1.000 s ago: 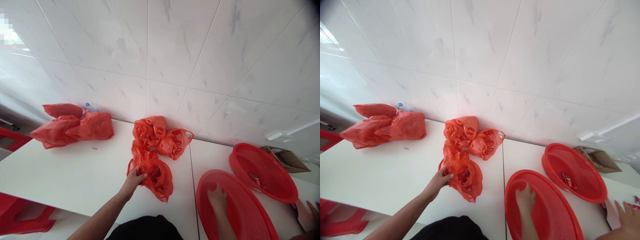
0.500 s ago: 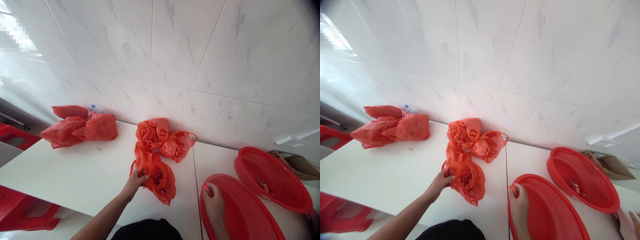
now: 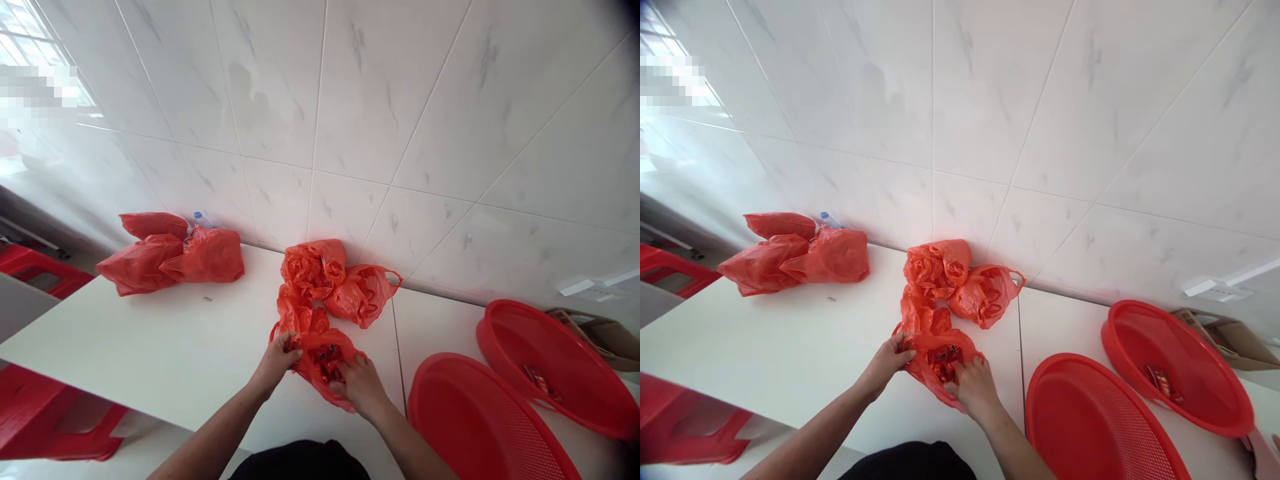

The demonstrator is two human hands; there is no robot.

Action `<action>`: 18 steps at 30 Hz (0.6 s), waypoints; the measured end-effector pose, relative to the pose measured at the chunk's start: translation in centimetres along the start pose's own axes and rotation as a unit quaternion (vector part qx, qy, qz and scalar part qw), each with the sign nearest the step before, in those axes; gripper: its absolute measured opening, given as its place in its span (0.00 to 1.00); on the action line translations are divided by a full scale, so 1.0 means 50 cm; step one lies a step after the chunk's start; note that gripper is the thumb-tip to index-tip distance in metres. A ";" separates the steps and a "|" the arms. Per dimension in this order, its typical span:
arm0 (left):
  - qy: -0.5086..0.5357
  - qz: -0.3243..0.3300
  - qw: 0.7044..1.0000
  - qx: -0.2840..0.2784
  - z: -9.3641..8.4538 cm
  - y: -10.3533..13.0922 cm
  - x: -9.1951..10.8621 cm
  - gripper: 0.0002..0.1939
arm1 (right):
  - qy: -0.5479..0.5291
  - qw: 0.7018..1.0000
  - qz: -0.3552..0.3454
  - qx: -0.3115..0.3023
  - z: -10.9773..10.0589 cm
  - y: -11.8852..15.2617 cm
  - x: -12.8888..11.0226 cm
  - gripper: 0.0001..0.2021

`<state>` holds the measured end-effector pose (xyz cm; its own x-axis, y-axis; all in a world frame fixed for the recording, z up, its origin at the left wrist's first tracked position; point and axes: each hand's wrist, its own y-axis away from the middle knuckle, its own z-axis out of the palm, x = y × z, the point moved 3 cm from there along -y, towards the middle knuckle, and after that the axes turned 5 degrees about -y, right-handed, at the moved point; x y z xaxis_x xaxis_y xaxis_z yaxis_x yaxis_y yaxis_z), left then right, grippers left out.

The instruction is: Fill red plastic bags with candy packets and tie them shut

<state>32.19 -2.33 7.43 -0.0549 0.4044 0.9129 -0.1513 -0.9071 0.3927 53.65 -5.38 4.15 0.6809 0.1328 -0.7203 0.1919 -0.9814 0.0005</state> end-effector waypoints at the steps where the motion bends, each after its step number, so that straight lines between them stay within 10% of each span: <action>1: -0.016 0.010 1.000 0.007 -0.008 -0.005 0.002 0.14 | 0.034 0.999 -0.010 -0.005 -0.018 0.018 0.015 0.08; 10: -0.077 0.051 0.995 0.047 -0.057 -0.033 0.049 0.11 | 0.207 0.977 -0.048 -0.017 -0.167 0.078 0.047 0.19; 14: -0.130 0.076 0.987 0.049 -0.058 -0.015 0.106 0.04 | 0.046 0.981 -0.084 0.169 -0.209 0.064 -0.010 0.13; 18: -0.208 0.124 0.970 0.024 -0.035 0.021 0.182 0.04 | -0.180 0.922 0.040 0.341 -0.227 0.051 -0.038 0.13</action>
<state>29.81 0.63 15.97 0.3213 0.0996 0.9417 -0.1379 -0.9789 0.1506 60.85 -6.58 13.41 0.3717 0.1220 -0.9203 -0.4210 -0.8614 -0.2842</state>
